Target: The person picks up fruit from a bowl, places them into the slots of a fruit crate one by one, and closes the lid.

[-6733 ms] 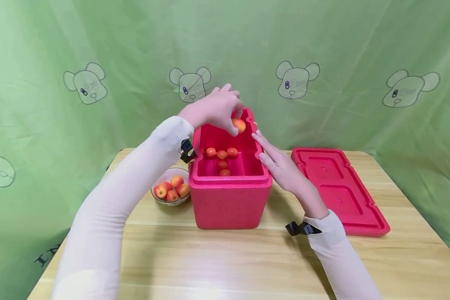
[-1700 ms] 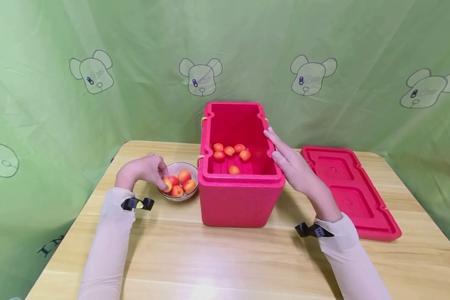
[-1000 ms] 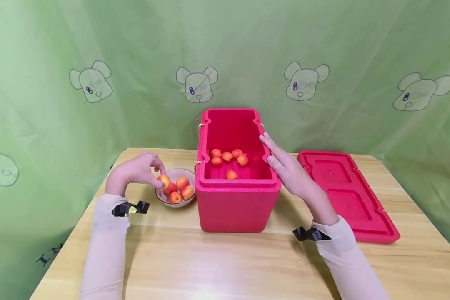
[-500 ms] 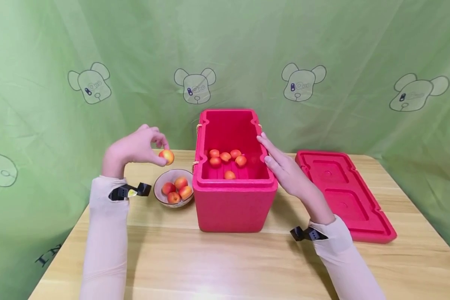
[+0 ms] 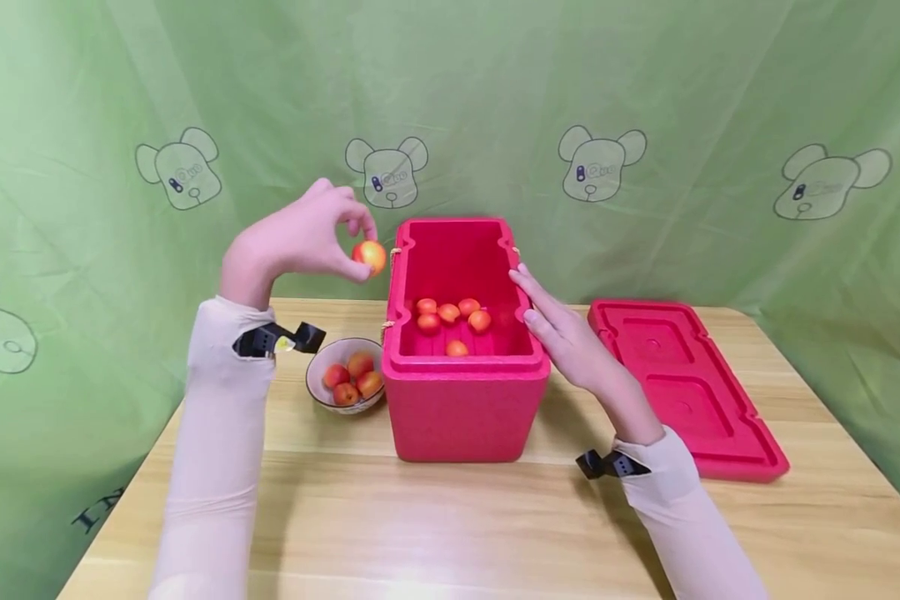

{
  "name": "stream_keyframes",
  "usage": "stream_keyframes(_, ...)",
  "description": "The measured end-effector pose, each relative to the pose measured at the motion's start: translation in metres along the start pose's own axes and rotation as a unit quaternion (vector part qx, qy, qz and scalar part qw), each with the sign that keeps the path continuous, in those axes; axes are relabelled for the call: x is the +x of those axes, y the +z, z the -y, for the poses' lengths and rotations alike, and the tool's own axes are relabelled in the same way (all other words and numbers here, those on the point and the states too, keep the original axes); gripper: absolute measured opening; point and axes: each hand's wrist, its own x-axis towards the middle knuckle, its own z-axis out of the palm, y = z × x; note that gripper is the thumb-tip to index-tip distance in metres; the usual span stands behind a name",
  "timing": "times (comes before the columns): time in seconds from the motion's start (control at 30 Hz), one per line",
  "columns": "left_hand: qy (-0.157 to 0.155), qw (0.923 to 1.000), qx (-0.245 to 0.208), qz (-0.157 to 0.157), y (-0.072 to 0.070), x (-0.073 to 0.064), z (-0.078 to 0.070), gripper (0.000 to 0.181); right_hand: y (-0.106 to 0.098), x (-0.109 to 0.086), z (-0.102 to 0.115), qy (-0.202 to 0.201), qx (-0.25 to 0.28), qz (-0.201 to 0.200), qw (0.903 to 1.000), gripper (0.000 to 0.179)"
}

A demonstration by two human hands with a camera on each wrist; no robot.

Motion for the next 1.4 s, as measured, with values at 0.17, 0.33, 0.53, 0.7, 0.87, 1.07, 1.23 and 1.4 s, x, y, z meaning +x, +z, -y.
stream_keyframes(0.17, 0.025, 0.9995, 0.016, -0.011, -0.009, 0.021, -0.021, 0.026, 0.0, 0.001, 0.0, 0.003, 0.002, 0.002, 1.0, 0.06)
stream_keyframes(0.33, 0.041, 0.9987, 0.027, -0.011, -0.018, 0.041, -0.039, 0.026, 0.0, 0.001, -0.001, 0.007, 0.002, 0.005, 1.0, 0.06)
stream_keyframes(0.53, 0.049, 0.9975, 0.051, 0.006, -0.02, 0.069, -0.052, 0.025, 0.001, 0.001, -0.002, 0.01, 0.003, 0.003, 0.9999, 0.06)
stream_keyframes(0.7, 0.049, 0.9941, 0.095, 0.016, -0.004, 0.095, -0.055, 0.027, 0.0, 0.002, -0.002, 0.01, 0.006, 0.006, 0.9999, 0.061)
stream_keyframes(0.87, 0.054, 0.9912, 0.118, 0.026, 0.019, 0.115, -0.055, 0.029, 0.0, 0.002, -0.001, 0.008, 0.012, 0.007, 0.9999, 0.06)
stream_keyframes(1.07, 0.057, 0.9906, 0.116, 0.043, 0.036, 0.124, -0.054, 0.033, 0.0, 0.002, 0.0, 0.009, 0.013, 0.01, 0.9998, 0.06)
stream_keyframes(1.23, 0.064, 0.9884, 0.124, 0.059, 0.045, 0.126, -0.056, 0.035, 0.0, 0.001, 0.0, 0.012, 0.017, 0.011, 0.9997, 0.061)
stream_keyframes(1.4, 0.069, 0.9857, 0.134, 0.075, 0.054, 0.128, -0.059, 0.029, 0.0, 0.001, 0.001, 0.014, 0.022, 0.008, 0.9996, 0.06)
